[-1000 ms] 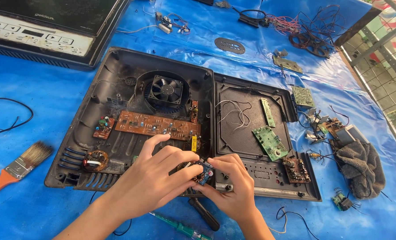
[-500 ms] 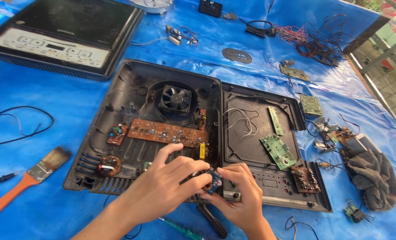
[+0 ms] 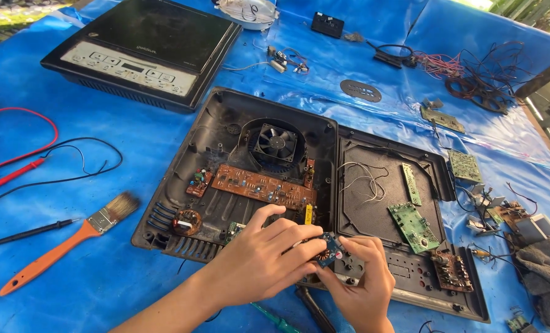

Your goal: The person handles various electronic components, including circuit boards and a small fan, on a blue tarp-covered table. They pick up, inspect, and place down different parts, including a small circuit board and a fan, while working on a disassembled electronic device.

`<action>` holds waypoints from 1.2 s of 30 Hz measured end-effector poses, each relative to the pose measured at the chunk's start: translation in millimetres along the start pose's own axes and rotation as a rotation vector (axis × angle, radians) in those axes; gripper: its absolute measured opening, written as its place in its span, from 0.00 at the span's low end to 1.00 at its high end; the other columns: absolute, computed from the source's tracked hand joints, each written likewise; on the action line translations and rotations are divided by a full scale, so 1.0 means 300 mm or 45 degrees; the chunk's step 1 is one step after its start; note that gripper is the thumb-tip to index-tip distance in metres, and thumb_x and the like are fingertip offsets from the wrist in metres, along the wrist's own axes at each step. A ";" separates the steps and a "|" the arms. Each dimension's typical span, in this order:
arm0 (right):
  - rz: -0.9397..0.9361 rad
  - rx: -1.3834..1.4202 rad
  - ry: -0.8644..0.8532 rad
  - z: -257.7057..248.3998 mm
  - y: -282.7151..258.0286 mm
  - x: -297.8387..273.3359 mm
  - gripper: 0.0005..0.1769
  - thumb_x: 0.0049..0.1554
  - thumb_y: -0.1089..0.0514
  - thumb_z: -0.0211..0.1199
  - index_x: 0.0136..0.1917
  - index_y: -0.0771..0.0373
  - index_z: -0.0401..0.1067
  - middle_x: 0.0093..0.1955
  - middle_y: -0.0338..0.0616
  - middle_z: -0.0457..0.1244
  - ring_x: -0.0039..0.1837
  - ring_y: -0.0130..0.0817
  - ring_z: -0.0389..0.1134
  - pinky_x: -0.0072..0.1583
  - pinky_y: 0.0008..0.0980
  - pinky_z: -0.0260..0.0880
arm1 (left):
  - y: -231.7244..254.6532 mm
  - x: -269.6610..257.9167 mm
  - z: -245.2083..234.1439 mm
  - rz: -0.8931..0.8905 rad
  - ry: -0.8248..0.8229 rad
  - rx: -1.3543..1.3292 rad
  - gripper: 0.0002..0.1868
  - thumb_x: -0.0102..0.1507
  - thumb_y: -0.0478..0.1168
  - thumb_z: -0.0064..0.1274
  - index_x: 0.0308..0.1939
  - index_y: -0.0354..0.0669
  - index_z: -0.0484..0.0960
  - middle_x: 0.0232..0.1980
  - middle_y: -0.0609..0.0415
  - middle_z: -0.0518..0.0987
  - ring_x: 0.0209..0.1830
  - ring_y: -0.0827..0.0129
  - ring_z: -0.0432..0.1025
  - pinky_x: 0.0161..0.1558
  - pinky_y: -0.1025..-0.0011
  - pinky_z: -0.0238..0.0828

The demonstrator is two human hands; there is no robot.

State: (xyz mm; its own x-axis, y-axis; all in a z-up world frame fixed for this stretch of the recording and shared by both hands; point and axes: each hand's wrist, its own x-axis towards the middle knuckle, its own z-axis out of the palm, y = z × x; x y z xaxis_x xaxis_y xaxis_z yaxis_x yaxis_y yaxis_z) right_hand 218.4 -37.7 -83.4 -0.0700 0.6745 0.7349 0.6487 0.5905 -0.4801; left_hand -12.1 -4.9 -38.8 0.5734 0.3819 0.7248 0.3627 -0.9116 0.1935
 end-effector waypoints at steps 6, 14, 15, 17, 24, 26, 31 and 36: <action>-0.258 -0.292 0.065 0.016 -0.002 -0.016 0.25 0.51 0.44 0.72 0.53 0.61 0.72 0.47 0.41 0.69 0.48 0.37 0.69 0.56 0.37 0.66 | 0.047 -0.007 0.035 -0.158 0.170 -0.079 0.23 0.70 0.57 0.50 0.51 0.38 0.76 0.51 0.49 0.79 0.48 0.59 0.73 0.55 0.54 0.67; -0.284 -0.306 -0.036 0.006 -0.061 0.044 0.36 0.49 0.39 0.74 0.60 0.63 0.68 0.52 0.43 0.70 0.56 0.39 0.66 0.61 0.36 0.65 | -0.035 0.000 -0.021 -0.467 0.336 -0.294 0.14 0.66 0.45 0.51 0.47 0.39 0.79 0.48 0.49 0.83 0.47 0.63 0.78 0.49 0.66 0.76; -0.254 -0.275 -0.036 -0.002 -0.069 0.047 0.41 0.48 0.38 0.75 0.63 0.64 0.66 0.53 0.43 0.70 0.57 0.39 0.65 0.62 0.35 0.66 | -0.056 0.002 -0.047 -0.691 0.393 -0.438 0.14 0.62 0.43 0.51 0.47 0.38 0.80 0.50 0.47 0.84 0.49 0.62 0.80 0.52 0.66 0.79; -0.232 -0.270 -0.045 -0.011 -0.046 0.036 0.39 0.49 0.39 0.74 0.63 0.64 0.66 0.54 0.44 0.70 0.58 0.39 0.65 0.63 0.36 0.66 | -0.102 0.002 -0.079 -0.852 0.423 -0.446 0.16 0.62 0.45 0.51 0.50 0.40 0.80 0.46 0.52 0.85 0.46 0.67 0.80 0.49 0.69 0.81; -0.203 -0.220 -0.040 -0.008 -0.051 0.033 0.25 0.56 0.50 0.70 0.61 0.64 0.68 0.54 0.45 0.70 0.59 0.41 0.64 0.61 0.35 0.69 | -0.175 -0.021 -0.127 -0.899 -0.022 0.128 0.21 0.66 0.51 0.48 0.57 0.45 0.80 0.46 0.58 0.84 0.41 0.65 0.79 0.35 0.60 0.76; -0.195 -0.225 -0.036 -0.009 -0.049 0.026 0.25 0.56 0.50 0.69 0.61 0.64 0.68 0.53 0.45 0.70 0.59 0.41 0.64 0.62 0.36 0.69 | -0.203 -0.048 -0.110 -0.993 -0.207 0.246 0.21 0.65 0.52 0.48 0.57 0.46 0.79 0.46 0.56 0.85 0.41 0.59 0.79 0.34 0.56 0.77; -0.186 -0.248 -0.019 -0.004 -0.039 0.031 0.22 0.56 0.54 0.70 0.60 0.63 0.68 0.53 0.45 0.70 0.58 0.41 0.65 0.63 0.37 0.68 | -0.228 -0.076 -0.047 -1.138 -0.625 0.524 0.17 0.67 0.56 0.50 0.44 0.46 0.74 0.32 0.55 0.83 0.33 0.54 0.80 0.29 0.55 0.75; -0.200 -0.252 -0.030 0.000 -0.039 0.032 0.22 0.57 0.54 0.69 0.61 0.63 0.68 0.53 0.45 0.70 0.57 0.42 0.64 0.63 0.38 0.69 | -0.240 -0.087 -0.014 -1.097 -0.629 0.583 0.21 0.67 0.59 0.56 0.43 0.46 0.76 0.34 0.56 0.83 0.36 0.56 0.81 0.30 0.58 0.79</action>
State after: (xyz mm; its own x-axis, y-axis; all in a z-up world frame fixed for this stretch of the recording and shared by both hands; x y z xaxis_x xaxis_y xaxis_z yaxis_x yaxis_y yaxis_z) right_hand 210.3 -38.2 -70.8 -0.1979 0.5932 0.7804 0.7641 0.5920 -0.2563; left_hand -56.3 50.0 -68.7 0.1908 0.9767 0.0987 0.9637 -0.2055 0.1702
